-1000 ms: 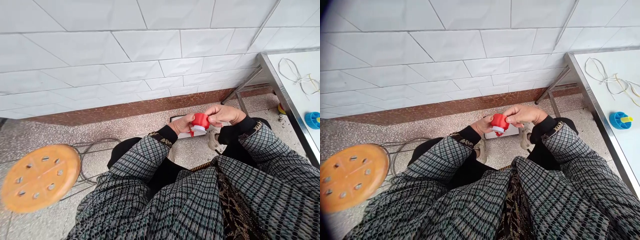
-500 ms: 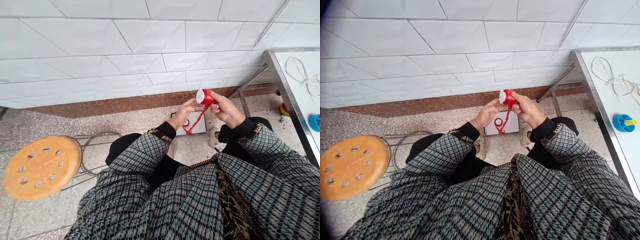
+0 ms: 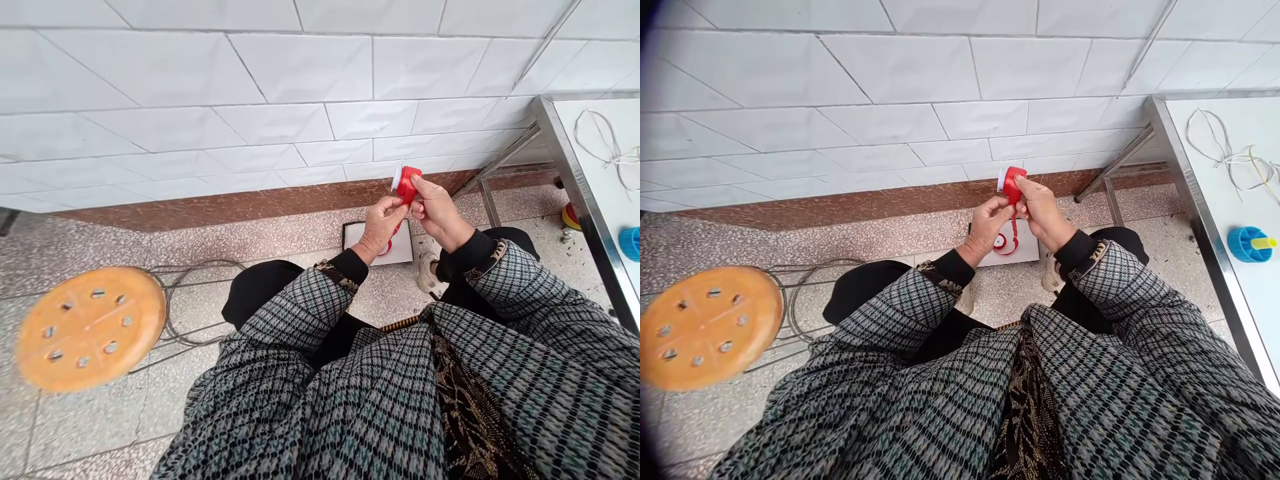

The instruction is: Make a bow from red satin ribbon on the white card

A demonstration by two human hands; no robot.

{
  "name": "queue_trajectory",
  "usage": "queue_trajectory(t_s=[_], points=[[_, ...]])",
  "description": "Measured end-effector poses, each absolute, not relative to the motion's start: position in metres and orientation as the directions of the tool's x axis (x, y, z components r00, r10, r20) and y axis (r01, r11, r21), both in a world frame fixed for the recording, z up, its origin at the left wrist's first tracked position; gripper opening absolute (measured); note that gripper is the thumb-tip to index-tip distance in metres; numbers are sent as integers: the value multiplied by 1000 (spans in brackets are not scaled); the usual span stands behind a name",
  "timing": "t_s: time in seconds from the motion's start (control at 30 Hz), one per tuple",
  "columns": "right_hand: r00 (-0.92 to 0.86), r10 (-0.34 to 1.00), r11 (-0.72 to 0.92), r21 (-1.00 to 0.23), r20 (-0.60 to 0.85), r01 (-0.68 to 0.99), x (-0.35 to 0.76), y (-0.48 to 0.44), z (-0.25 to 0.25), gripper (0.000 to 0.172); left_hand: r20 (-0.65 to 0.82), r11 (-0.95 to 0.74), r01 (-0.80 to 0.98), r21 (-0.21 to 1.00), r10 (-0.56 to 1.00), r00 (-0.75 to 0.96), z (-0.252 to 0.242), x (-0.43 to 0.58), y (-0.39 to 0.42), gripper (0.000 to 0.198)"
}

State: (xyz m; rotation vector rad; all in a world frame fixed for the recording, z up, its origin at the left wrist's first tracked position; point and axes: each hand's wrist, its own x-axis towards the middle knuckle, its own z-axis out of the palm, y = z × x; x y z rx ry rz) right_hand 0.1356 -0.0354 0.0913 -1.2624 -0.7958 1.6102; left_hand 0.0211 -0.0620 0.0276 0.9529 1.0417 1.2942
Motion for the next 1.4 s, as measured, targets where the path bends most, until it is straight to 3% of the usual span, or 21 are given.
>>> queue_trajectory(t_s=[0.33,0.5,0.63,0.77,0.93,1.27,1.4], points=[[-39,915,-395,-875,-401,-279,137,-32,85,46,-105,120,-259,958,992,73,27,20,-61,8],[-72,902,-427,-851,-426,-306,141,-32,82,42,-48,47,-216,975,999,2,28,12,-61,11],[-116,890,-452,-821,-441,-348,144,-32,79,36,-160,173,-310,935,985,67,26,13,-66,16],[-123,879,-470,-798,-460,-378,143,-31,79,32,-137,131,-282,950,991,1,26,17,-67,18],[-85,847,-501,-735,-524,-458,140,-31,78,21,-202,226,-432,873,974,102,29,19,-69,27],[-190,755,-616,-580,-627,-533,144,-23,77,7,-180,184,-347,920,983,43,28,17,-73,28],[-236,720,-646,-508,-652,-570,144,-22,86,15,-111,119,-270,955,993,44,20,15,-71,30]])
